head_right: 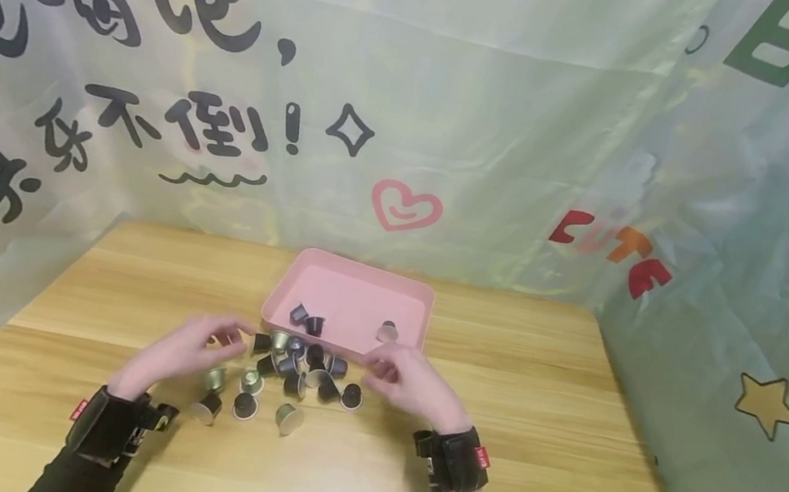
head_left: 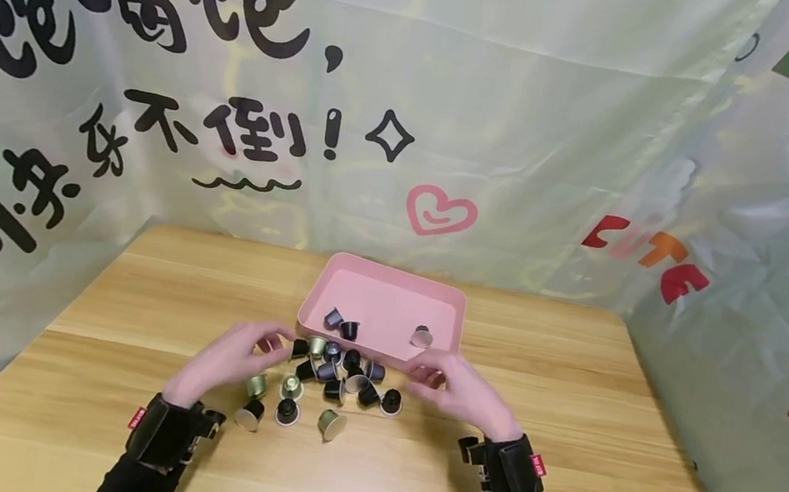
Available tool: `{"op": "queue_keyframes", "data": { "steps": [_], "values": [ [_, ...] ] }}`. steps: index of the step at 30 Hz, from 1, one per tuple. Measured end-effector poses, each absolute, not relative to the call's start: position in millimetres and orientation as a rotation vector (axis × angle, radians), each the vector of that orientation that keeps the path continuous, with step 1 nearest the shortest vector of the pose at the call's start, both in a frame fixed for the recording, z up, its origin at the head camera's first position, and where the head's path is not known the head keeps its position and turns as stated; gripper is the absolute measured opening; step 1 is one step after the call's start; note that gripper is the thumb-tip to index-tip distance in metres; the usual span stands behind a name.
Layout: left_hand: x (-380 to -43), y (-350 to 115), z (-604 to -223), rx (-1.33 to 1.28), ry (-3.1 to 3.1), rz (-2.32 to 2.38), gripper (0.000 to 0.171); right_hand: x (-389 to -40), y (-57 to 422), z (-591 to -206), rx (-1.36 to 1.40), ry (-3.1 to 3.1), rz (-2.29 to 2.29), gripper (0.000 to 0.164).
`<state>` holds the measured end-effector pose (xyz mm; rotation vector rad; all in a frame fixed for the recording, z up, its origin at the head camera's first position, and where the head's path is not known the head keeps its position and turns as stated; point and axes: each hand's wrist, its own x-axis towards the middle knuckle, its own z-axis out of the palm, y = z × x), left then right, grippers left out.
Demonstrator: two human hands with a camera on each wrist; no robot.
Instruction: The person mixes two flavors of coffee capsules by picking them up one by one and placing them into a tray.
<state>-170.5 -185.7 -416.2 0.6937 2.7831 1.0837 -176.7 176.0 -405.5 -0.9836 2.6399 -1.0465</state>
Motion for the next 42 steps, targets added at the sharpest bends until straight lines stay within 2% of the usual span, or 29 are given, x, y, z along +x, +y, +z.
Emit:
{"op": "queue_keyframes", "data": {
  "steps": [20, 29, 37, 42],
  "values": [
    [-170, -187, -420, 0.703, 2.730, 1.078, 0.032, -177, 162, -421, -1.032, 2.626, -0.907, 0.030],
    [-170, -187, -422, 0.677, 2.721, 1.072, 0.031, -178, 157, -423, -1.051, 2.617, -0.867, 0.027],
    [-170, -186, -424, 0.689, 2.709, 1.080, 0.031, -180, 154, -431, -1.103, 2.628, -0.847, 0.018],
    [-169, -186, -423, 0.676, 2.700, 1.087, 0.031, -180, 151, -435, -1.128, 2.649, -0.799, 0.020]
  ]
}}
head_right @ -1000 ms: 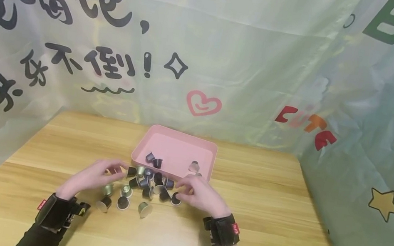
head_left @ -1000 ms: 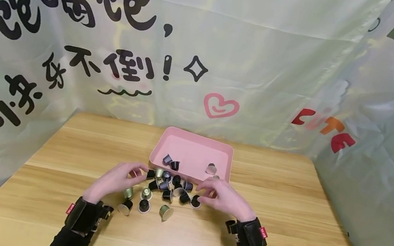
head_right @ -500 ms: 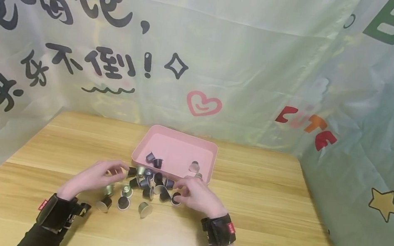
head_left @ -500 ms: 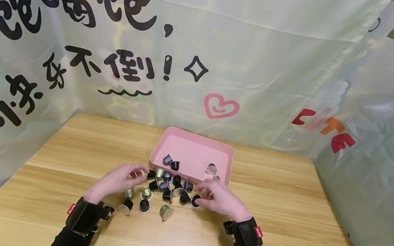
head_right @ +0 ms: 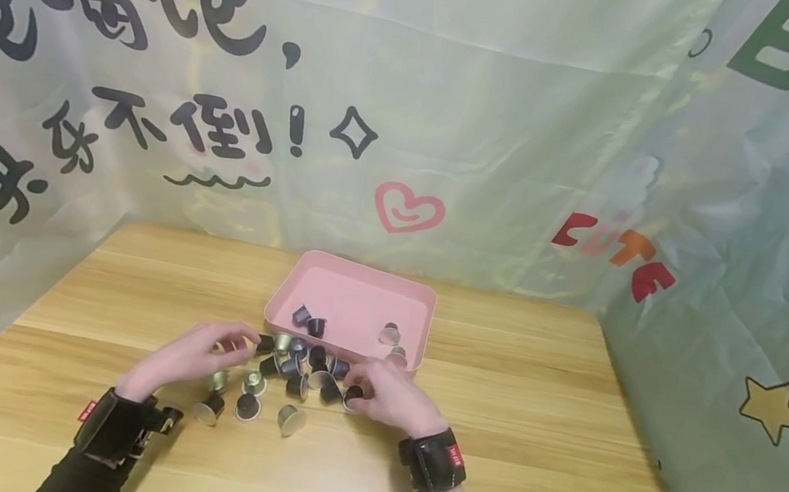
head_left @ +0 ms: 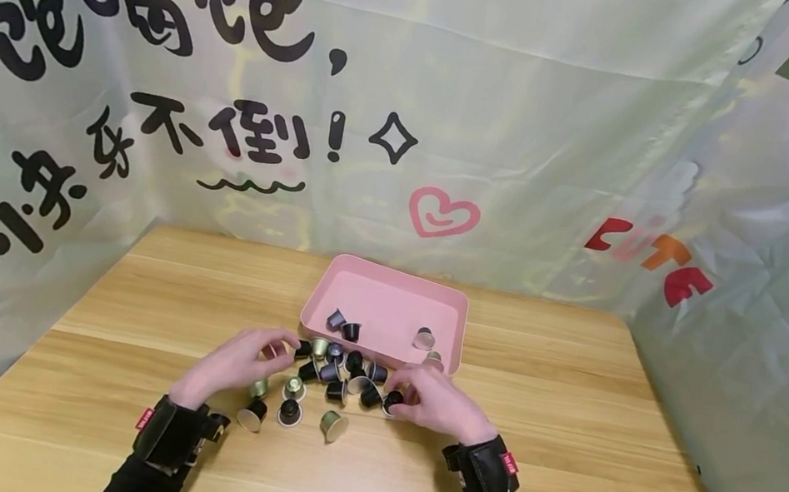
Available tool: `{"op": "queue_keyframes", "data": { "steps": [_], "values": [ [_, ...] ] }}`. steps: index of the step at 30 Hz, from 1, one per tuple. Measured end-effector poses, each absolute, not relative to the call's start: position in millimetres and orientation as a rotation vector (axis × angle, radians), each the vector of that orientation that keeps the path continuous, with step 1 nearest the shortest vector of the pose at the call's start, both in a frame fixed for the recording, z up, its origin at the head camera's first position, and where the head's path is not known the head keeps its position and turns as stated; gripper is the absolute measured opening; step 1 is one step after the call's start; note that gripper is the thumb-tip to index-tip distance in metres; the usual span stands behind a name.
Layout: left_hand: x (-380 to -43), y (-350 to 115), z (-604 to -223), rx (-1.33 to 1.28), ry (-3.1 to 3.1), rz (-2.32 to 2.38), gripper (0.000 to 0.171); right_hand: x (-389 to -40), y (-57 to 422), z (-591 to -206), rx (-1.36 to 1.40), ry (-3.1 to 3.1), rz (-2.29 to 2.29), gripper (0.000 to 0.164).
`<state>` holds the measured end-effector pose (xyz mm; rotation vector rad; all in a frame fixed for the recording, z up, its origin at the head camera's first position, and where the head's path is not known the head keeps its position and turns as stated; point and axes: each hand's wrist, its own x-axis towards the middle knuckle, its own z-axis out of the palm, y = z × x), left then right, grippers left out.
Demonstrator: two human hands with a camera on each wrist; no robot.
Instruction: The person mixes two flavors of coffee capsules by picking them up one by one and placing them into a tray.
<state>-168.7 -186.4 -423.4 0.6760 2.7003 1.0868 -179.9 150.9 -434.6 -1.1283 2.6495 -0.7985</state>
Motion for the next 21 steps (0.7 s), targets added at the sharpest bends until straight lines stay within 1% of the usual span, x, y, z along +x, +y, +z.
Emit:
{"op": "queue_keyframes", "data": {
  "steps": [5, 21],
  "values": [
    [-168.3, -184.0, -424.7, 0.664, 2.701, 1.070, 0.031, -179.2, 150.5, -435.5, -1.105, 2.651, -0.789, 0.023],
    [-167.8, -180.7, -423.4, 0.669, 2.714, 1.059, 0.029, -178.5, 147.2, -437.9, -1.066, 2.636, -0.764, 0.018]
  ]
}}
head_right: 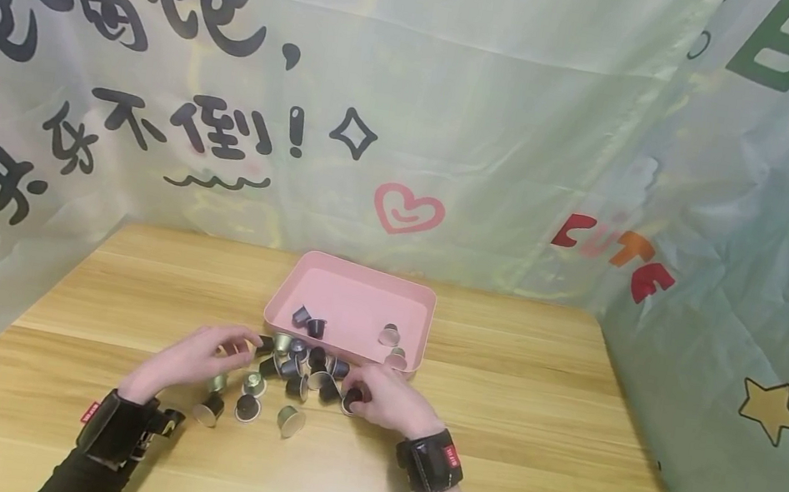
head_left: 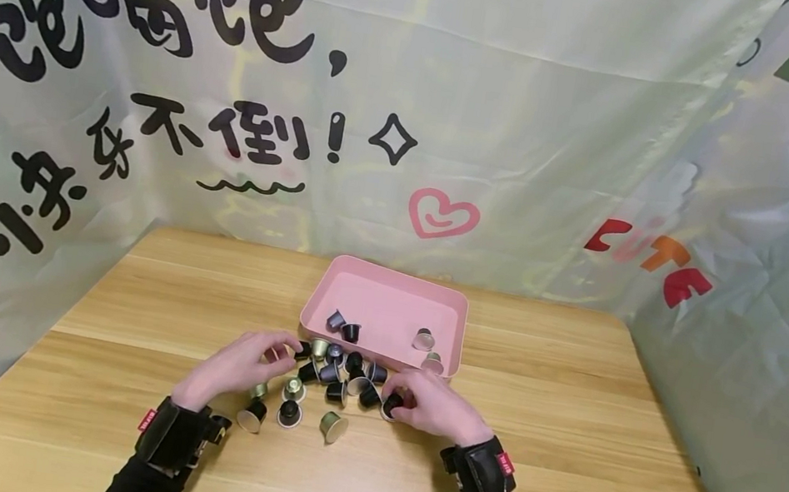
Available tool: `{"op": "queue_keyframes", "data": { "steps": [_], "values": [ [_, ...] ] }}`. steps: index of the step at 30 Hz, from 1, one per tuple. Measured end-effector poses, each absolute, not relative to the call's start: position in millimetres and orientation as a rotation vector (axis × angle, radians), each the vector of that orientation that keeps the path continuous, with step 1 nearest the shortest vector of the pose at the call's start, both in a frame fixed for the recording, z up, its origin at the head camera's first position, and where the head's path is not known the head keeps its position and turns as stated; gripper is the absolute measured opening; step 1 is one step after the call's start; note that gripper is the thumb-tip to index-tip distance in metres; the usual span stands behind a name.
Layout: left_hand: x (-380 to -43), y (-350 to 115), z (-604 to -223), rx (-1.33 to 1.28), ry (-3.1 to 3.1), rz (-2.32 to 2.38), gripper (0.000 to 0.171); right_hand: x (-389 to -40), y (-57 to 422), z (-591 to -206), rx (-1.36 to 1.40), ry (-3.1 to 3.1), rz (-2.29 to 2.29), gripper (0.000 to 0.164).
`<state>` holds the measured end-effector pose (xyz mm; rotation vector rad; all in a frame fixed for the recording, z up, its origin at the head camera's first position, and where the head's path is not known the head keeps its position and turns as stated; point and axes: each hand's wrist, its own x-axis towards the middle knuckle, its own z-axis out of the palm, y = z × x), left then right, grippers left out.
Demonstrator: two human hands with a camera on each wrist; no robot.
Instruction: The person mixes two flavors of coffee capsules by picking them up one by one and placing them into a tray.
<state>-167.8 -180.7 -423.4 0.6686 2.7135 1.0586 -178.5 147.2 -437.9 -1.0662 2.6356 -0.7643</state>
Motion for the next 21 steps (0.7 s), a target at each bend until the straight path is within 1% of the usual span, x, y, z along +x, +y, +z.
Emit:
{"op": "queue_keyframes", "data": {
  "steps": [4, 11, 21],
  "values": [
    [-168, -181, -423, 0.668, 2.714, 1.051, 0.031, -178, 150, -435, -1.089, 2.623, -0.781, 0.019],
    [-168, -183, -424, 0.665, 2.712, 1.053, 0.031, -177, 154, -428, -1.195, 2.648, -0.837, 0.015],
    [-167, -183, -424, 0.654, 2.711, 1.060, 0.030, -173, 159, -419, -1.059, 2.647, -1.027, 0.019]
  ]
}}
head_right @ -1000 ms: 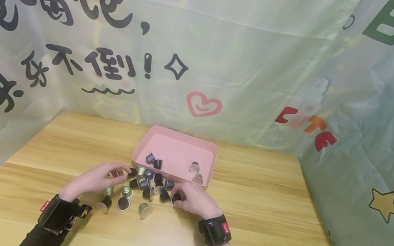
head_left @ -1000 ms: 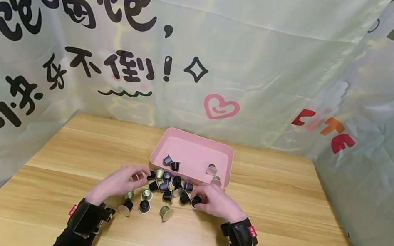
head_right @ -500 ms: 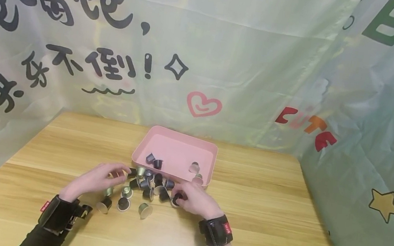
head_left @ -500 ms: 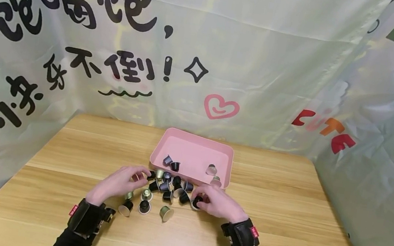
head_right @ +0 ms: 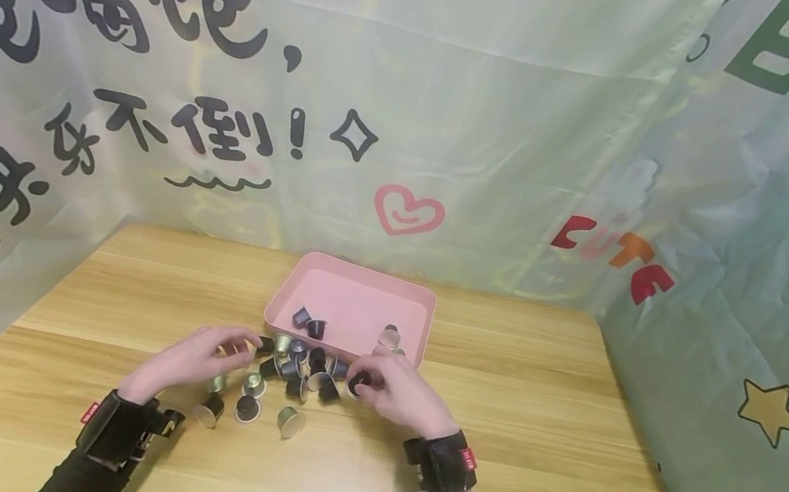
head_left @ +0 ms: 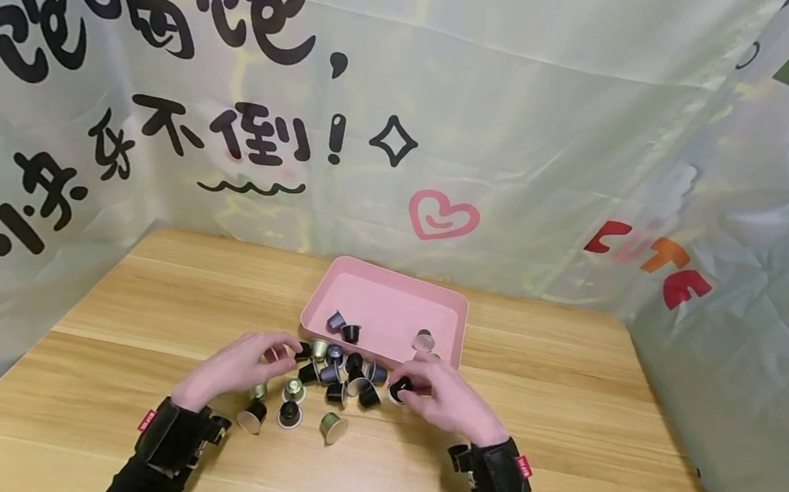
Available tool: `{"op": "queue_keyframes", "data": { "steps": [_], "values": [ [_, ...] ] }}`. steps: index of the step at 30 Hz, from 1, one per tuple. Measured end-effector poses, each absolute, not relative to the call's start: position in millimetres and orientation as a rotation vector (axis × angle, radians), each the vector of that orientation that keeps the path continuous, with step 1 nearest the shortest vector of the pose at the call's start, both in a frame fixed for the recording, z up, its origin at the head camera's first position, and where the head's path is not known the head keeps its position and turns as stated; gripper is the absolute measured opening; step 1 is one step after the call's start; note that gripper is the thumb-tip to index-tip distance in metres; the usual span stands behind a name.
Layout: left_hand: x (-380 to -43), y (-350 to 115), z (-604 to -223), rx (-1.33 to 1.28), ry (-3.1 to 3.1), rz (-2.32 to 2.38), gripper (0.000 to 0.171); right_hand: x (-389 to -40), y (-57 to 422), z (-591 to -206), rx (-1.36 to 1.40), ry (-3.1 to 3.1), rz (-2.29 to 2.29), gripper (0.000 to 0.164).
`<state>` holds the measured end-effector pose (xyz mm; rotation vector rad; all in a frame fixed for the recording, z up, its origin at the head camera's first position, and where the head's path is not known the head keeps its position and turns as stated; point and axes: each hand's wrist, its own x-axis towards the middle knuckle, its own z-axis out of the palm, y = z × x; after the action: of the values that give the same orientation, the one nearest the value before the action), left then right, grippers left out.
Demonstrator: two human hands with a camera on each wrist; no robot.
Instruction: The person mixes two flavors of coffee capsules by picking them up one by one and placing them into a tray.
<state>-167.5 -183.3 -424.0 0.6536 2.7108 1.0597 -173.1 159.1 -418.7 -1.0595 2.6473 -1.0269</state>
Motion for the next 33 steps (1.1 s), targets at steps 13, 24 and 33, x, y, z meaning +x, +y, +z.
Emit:
{"op": "queue_keyframes", "data": {
  "steps": [13, 24, 33],
  "values": [
    [-166, -183, -424, 0.619, 2.712, 1.063, 0.030, -175, 158, -422, -1.170, 2.851, -1.206, 0.021],
    [-168, -183, -424, 0.649, 2.706, 1.066, 0.032, -182, 157, -426, -1.222, 3.094, -1.295, 0.032],
    [-167, -182, -425, 0.617, 2.713, 1.061, 0.032, -187, 155, -432, -0.982, 3.264, -1.311, 0.037]
  ]
}}
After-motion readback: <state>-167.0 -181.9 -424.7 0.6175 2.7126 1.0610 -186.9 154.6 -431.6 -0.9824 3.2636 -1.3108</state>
